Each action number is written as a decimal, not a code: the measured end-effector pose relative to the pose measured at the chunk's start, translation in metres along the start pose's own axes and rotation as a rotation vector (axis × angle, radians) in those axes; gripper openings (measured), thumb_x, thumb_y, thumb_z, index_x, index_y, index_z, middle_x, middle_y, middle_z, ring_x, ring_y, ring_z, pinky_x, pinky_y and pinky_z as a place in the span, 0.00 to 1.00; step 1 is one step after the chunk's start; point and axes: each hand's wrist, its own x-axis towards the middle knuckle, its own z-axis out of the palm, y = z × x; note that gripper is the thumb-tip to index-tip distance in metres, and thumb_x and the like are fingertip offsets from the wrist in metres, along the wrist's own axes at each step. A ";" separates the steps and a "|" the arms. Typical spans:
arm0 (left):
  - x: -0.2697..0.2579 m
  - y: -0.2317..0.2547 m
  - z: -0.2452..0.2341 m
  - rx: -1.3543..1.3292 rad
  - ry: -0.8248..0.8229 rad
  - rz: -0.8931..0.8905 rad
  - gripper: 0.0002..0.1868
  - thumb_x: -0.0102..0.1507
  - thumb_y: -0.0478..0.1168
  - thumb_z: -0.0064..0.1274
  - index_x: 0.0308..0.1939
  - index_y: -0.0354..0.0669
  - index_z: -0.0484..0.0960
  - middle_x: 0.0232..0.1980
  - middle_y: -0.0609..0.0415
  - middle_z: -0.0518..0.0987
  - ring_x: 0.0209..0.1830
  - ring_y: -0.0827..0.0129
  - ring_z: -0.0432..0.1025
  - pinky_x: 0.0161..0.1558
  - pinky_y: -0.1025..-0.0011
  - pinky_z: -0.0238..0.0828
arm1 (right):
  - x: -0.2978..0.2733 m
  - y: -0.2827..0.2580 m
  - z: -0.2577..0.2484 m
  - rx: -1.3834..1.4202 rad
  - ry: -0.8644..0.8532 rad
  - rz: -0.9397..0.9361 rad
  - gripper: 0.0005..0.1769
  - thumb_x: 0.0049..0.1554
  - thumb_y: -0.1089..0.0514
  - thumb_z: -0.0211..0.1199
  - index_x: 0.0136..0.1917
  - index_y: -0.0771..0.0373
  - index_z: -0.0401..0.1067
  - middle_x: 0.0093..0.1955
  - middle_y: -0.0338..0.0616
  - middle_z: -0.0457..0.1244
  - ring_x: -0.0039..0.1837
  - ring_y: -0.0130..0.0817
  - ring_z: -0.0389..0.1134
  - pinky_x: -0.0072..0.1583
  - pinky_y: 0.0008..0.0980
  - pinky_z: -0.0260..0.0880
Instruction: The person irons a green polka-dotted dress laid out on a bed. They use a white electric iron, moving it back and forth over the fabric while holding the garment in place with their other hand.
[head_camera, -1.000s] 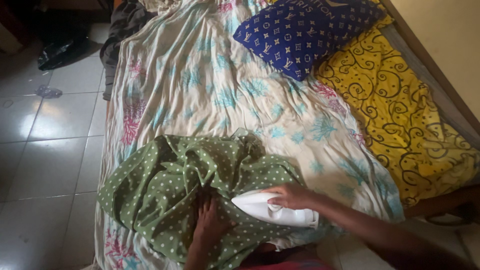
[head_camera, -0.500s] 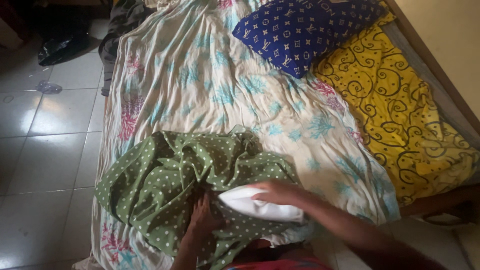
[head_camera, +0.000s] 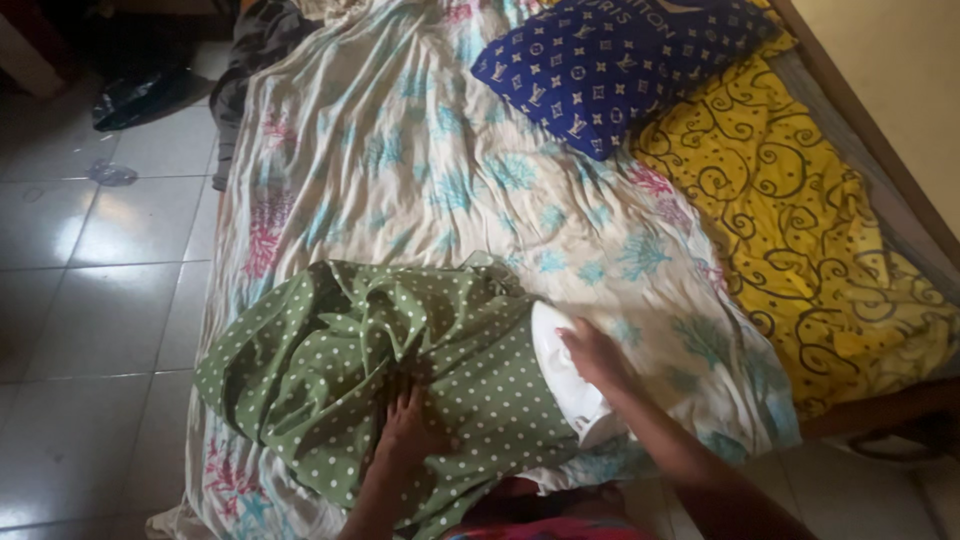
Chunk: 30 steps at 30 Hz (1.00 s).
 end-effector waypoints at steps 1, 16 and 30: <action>0.001 0.000 0.001 -0.001 -0.027 -0.035 0.80 0.34 0.60 0.80 0.79 0.44 0.43 0.82 0.38 0.42 0.81 0.41 0.39 0.78 0.53 0.42 | -0.003 -0.002 -0.003 0.003 -0.060 0.000 0.29 0.61 0.40 0.59 0.69 0.58 0.70 0.34 0.50 0.68 0.31 0.39 0.67 0.37 0.41 0.68; 0.002 -0.006 0.007 0.073 0.143 0.130 0.83 0.33 0.64 0.81 0.77 0.38 0.41 0.80 0.32 0.38 0.81 0.35 0.30 0.78 0.43 0.29 | -0.031 -0.013 0.032 -0.149 0.076 -0.288 0.28 0.60 0.42 0.58 0.66 0.61 0.70 0.54 0.60 0.70 0.56 0.56 0.72 0.57 0.49 0.70; 0.012 -0.016 0.013 0.050 -0.008 0.033 0.83 0.33 0.66 0.79 0.79 0.41 0.41 0.83 0.36 0.35 0.83 0.40 0.27 0.80 0.49 0.29 | 0.004 0.002 -0.013 -0.034 -0.482 -0.105 0.31 0.62 0.44 0.59 0.76 0.54 0.65 0.36 0.53 0.63 0.30 0.38 0.57 0.35 0.43 0.59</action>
